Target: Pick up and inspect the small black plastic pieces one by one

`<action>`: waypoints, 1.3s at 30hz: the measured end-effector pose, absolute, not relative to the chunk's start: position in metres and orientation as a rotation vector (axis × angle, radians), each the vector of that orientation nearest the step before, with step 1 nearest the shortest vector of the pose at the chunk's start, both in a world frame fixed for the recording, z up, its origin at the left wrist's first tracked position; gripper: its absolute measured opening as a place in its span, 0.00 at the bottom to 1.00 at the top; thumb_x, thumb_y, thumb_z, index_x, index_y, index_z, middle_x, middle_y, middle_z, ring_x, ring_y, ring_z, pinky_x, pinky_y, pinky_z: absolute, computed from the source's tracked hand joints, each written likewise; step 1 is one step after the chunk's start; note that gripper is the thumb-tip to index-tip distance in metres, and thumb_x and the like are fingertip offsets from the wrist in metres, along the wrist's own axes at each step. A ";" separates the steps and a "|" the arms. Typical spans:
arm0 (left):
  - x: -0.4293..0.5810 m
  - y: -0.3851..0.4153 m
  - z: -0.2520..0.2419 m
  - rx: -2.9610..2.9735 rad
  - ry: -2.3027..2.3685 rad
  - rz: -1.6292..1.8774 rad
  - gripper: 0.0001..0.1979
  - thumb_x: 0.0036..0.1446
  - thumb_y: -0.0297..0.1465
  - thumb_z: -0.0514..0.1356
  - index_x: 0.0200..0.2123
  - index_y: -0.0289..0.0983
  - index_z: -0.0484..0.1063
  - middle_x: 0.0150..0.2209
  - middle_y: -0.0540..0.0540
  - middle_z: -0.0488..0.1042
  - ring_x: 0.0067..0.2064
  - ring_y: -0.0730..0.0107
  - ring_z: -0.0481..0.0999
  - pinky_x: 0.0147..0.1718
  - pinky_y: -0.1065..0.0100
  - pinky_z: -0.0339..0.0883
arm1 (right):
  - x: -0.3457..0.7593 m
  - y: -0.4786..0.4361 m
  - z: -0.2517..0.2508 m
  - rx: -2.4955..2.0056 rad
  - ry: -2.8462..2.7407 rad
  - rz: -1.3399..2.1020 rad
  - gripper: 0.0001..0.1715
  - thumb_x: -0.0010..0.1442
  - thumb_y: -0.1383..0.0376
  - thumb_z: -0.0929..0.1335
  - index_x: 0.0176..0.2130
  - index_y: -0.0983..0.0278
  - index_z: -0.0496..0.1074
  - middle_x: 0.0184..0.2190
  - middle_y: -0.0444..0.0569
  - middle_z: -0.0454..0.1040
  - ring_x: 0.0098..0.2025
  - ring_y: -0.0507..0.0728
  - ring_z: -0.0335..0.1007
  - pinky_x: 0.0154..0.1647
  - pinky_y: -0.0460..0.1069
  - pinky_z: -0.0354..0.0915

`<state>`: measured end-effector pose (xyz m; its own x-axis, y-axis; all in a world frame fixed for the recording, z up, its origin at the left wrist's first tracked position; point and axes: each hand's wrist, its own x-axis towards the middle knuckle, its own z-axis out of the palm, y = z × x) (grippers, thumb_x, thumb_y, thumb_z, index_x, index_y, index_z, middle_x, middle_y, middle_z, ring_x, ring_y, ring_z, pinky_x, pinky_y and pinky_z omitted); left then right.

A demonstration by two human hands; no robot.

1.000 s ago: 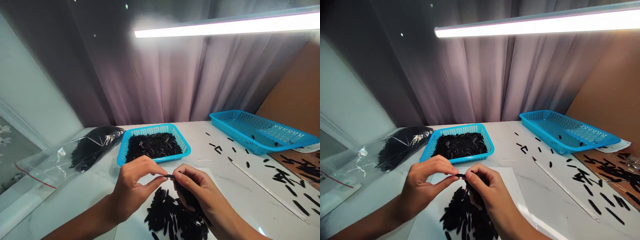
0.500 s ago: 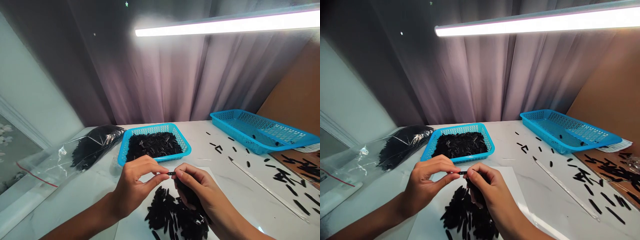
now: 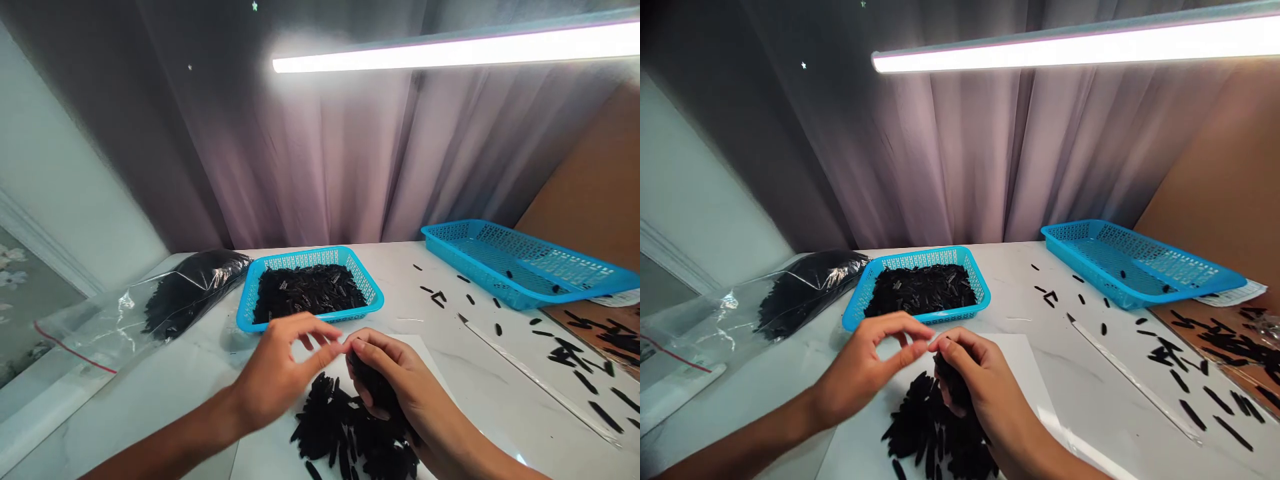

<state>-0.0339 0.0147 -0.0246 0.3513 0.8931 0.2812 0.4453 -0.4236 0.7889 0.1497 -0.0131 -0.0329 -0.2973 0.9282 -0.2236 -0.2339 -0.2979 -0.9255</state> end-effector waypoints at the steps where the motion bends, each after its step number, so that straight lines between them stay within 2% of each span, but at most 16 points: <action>1: -0.029 0.008 -0.023 1.934 1.131 0.930 0.07 0.58 0.34 0.66 0.41 0.42 0.80 0.36 0.49 0.82 0.35 0.68 0.78 0.36 0.67 0.72 | 0.150 -0.014 -0.034 -1.043 -1.083 1.699 0.22 0.59 0.48 0.69 0.30 0.63 0.69 0.18 0.39 0.60 0.21 0.48 0.50 0.20 0.45 0.45; 6: -0.018 -0.005 -0.026 1.645 1.141 0.971 0.03 0.55 0.30 0.67 0.35 0.40 0.80 0.33 0.49 0.81 0.35 0.68 0.78 0.37 0.68 0.71 | 0.150 -0.016 -0.039 -1.048 -1.250 1.587 0.23 0.62 0.46 0.68 0.30 0.62 0.66 0.20 0.38 0.59 0.22 0.49 0.50 0.22 0.46 0.46; 12: -0.023 0.002 -0.033 1.387 1.060 0.967 0.11 0.51 0.28 0.69 0.38 0.38 0.73 0.33 0.48 0.80 0.37 0.69 0.80 0.41 0.67 0.73 | 0.153 -0.014 -0.041 -1.051 -1.300 1.551 0.22 0.62 0.45 0.67 0.34 0.61 0.66 0.22 0.38 0.61 0.23 0.49 0.53 0.22 0.46 0.49; 15: -0.025 0.005 -0.031 1.386 1.048 1.042 0.10 0.52 0.28 0.69 0.37 0.38 0.72 0.33 0.49 0.79 0.38 0.71 0.79 0.42 0.69 0.73 | 0.155 -0.012 -0.040 -1.054 -1.284 1.574 0.21 0.63 0.47 0.67 0.34 0.62 0.66 0.22 0.38 0.60 0.23 0.49 0.51 0.23 0.46 0.50; 23: -0.026 0.006 -0.030 1.447 1.042 1.135 0.06 0.56 0.31 0.68 0.34 0.37 0.73 0.34 0.49 0.78 0.37 0.72 0.78 0.42 0.71 0.73 | 0.156 -0.009 -0.034 -1.086 -1.298 1.611 0.23 0.61 0.46 0.69 0.33 0.63 0.67 0.23 0.39 0.60 0.23 0.49 0.52 0.22 0.46 0.49; 31: -0.031 0.005 -0.026 1.746 1.127 1.151 0.04 0.54 0.29 0.69 0.35 0.42 0.80 0.34 0.51 0.79 0.37 0.72 0.76 0.41 0.69 0.70 | 0.158 -0.010 -0.033 -1.084 -1.285 1.585 0.22 0.61 0.47 0.68 0.32 0.62 0.66 0.22 0.38 0.58 0.22 0.48 0.51 0.22 0.45 0.48; 39: -0.031 0.005 -0.021 1.792 1.077 1.162 0.04 0.55 0.27 0.68 0.34 0.42 0.80 0.31 0.53 0.78 0.35 0.73 0.76 0.38 0.70 0.69 | 0.158 -0.012 -0.030 -1.058 -1.274 1.583 0.21 0.62 0.48 0.68 0.32 0.63 0.66 0.22 0.38 0.59 0.22 0.48 0.50 0.22 0.45 0.48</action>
